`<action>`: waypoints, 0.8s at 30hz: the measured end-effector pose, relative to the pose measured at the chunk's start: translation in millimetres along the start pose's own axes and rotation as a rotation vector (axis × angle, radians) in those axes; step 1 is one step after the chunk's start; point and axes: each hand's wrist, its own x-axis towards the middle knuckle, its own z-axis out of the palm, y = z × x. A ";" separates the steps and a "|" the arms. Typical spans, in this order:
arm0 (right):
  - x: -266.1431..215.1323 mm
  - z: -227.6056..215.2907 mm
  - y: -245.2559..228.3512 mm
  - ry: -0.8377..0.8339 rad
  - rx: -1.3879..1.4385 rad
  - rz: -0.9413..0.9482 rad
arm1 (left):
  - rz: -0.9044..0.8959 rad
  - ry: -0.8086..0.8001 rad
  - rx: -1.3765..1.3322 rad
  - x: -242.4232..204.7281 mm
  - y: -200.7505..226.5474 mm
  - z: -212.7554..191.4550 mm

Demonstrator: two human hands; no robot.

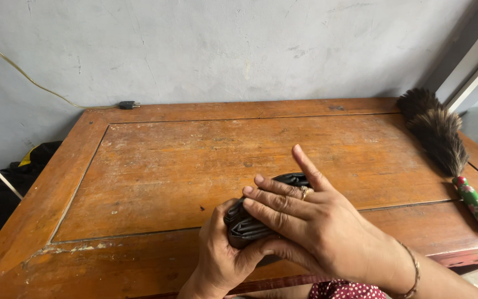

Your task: The person folds a black garment by hand on a wooden table, smoothing it out and eventually tucking it into a black and white bag with a yellow trim.

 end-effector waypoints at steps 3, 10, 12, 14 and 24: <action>-1.8 5.5 1.5 0.092 -0.042 -0.035 | 0.118 0.065 0.124 -2.7 -3.1 1.7; -4.9 -17.6 13.4 -0.062 0.071 0.098 | 0.095 0.045 0.146 1.3 4.6 2.1; -2.7 -11.7 16.8 -0.118 0.018 0.098 | 0.103 0.038 0.184 1.3 3.8 2.5; 1.1 -6.9 17.3 0.029 0.009 0.100 | 0.065 0.021 0.118 4.8 2.3 4.0; -35.0 19.6 29.2 0.291 0.151 0.441 | -0.010 -0.502 0.361 115.7 75.1 -10.0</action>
